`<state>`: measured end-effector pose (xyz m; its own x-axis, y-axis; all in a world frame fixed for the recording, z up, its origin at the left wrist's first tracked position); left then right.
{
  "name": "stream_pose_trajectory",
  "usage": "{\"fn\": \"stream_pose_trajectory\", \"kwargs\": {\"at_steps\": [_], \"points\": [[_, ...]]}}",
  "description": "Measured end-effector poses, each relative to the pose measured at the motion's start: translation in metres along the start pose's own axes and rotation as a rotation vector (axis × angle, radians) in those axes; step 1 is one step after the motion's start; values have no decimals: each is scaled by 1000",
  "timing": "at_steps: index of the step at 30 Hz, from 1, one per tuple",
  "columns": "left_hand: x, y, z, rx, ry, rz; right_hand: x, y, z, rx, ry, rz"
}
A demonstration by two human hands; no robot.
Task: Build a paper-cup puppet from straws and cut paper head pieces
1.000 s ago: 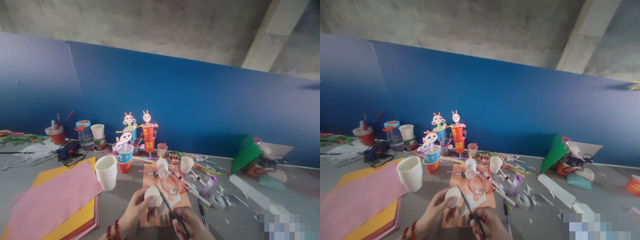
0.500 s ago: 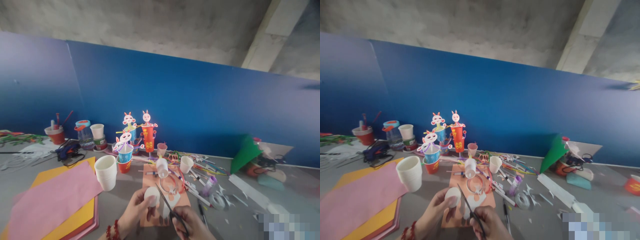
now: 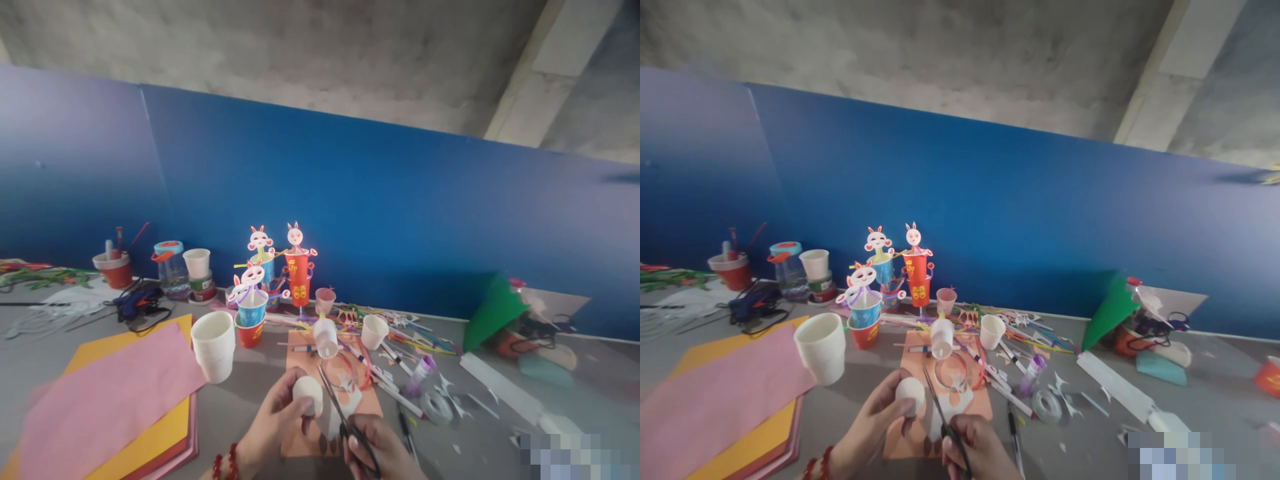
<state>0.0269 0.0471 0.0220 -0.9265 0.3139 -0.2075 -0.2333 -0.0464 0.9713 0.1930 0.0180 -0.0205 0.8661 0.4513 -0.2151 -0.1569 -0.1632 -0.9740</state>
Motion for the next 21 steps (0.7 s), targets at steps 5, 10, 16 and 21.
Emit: {"fn": "stream_pose_trajectory", "kwargs": {"at_steps": [5,10,16,21], "points": [[0,-3,-1,21,15,-6,-5,-1,-2,-7,-2,4],[-4,-2,-3,38,-35,-1,-4,0,-3,-19,4,-39],[-7,1,-2,4,-48,1,-7,2,-3,-39,6,-64],[-10,3,-2,4,-90,21,-10,7,-4,-48,-25,-55]]}}
Point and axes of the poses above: each hand's wrist, its own z-axis towards the middle knuckle, its own x-axis out of the back of the hand, y = z × x, the point moved 5 cm from there along z, towards the middle knuckle, and after that the axes turned 10 degrees about z, right-handed, at the moved point
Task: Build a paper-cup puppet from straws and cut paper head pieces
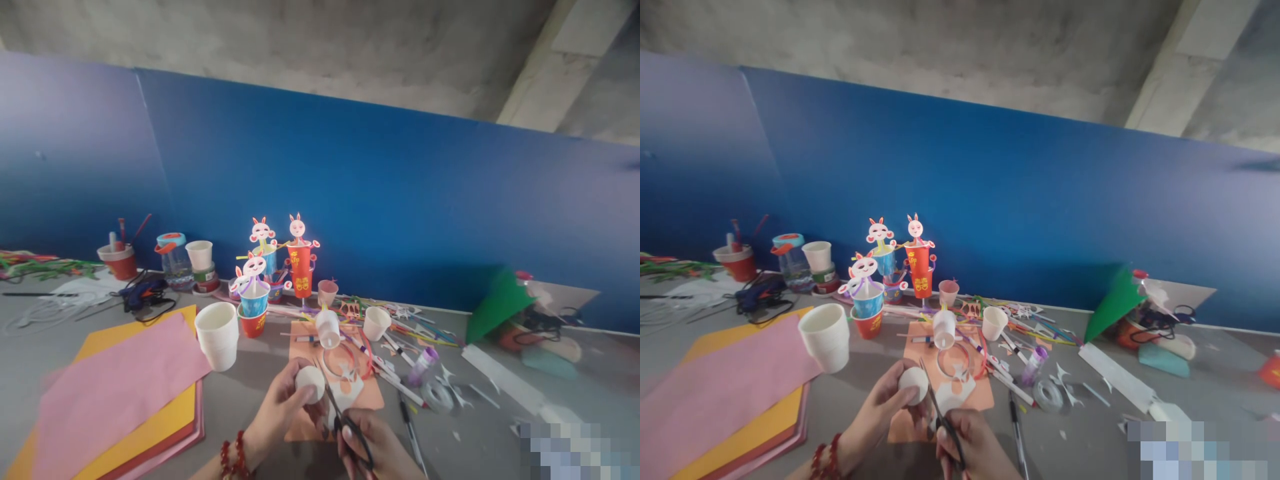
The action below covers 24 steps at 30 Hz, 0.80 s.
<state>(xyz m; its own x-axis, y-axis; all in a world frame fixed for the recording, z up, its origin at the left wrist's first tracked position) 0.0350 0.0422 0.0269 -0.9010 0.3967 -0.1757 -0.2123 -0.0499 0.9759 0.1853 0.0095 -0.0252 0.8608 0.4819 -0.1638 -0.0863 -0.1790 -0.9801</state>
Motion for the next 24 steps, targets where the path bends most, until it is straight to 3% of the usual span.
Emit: {"fn": "stream_pose_trajectory", "kwargs": {"at_steps": [24], "points": [[-2,3,-2,-22,-29,-10,1,-3,-2,23,18,-30]]}}
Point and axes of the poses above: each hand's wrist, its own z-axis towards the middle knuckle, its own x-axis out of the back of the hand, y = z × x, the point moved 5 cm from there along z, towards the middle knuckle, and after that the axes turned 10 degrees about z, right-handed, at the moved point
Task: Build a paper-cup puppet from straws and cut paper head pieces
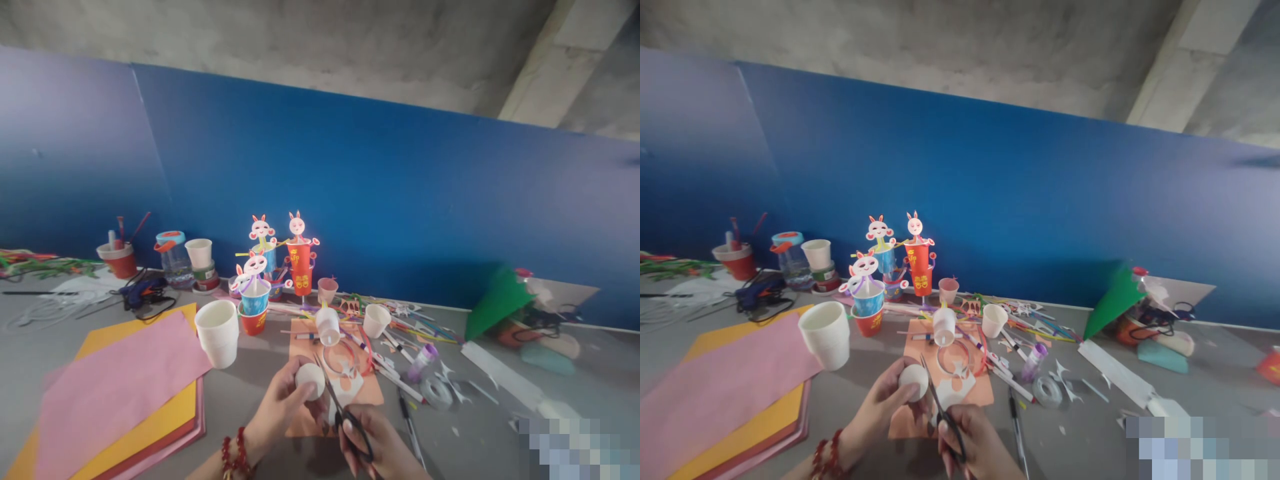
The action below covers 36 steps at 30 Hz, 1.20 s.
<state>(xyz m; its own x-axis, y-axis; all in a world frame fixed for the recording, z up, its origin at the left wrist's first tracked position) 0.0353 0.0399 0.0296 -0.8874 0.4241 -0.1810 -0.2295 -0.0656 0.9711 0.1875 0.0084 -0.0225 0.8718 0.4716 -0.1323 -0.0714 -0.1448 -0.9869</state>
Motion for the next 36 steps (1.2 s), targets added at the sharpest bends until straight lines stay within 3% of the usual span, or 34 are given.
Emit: {"fn": "stream_pose_trajectory", "kwargs": {"at_steps": [36], "points": [[8,-10,1,19,20,-31,5,4,1,85,-4,62]]}}
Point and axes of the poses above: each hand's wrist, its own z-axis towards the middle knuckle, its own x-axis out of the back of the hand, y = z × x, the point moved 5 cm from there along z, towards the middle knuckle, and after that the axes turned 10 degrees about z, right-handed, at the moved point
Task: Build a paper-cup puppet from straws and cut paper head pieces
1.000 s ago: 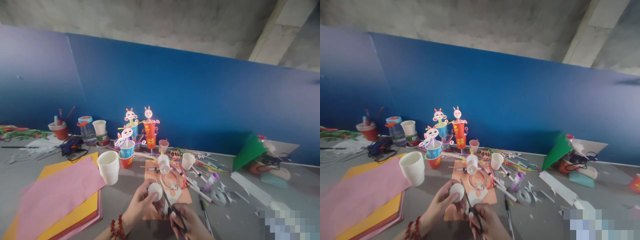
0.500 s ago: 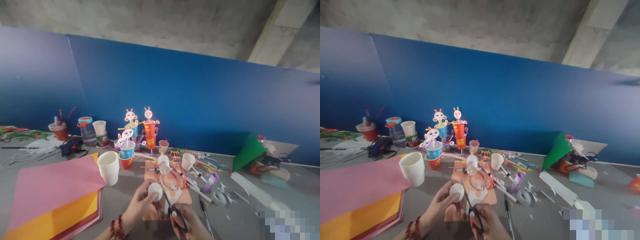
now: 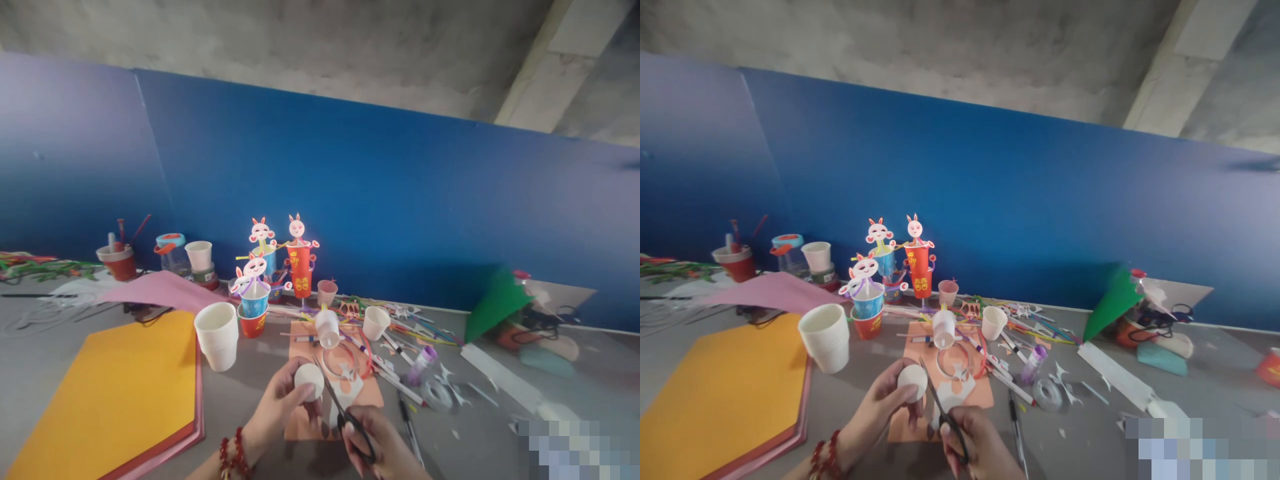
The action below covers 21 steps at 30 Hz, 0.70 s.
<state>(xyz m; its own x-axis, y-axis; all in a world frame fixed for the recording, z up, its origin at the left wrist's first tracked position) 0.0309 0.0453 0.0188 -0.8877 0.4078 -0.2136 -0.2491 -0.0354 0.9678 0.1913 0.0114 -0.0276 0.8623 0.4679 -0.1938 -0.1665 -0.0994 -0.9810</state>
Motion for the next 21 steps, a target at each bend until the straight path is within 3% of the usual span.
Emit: {"fn": "stream_pose_trajectory", "kwargs": {"at_steps": [21], "points": [[0,3,0,-10,3,-6,0,0,-4,-6,-3,14]]}}
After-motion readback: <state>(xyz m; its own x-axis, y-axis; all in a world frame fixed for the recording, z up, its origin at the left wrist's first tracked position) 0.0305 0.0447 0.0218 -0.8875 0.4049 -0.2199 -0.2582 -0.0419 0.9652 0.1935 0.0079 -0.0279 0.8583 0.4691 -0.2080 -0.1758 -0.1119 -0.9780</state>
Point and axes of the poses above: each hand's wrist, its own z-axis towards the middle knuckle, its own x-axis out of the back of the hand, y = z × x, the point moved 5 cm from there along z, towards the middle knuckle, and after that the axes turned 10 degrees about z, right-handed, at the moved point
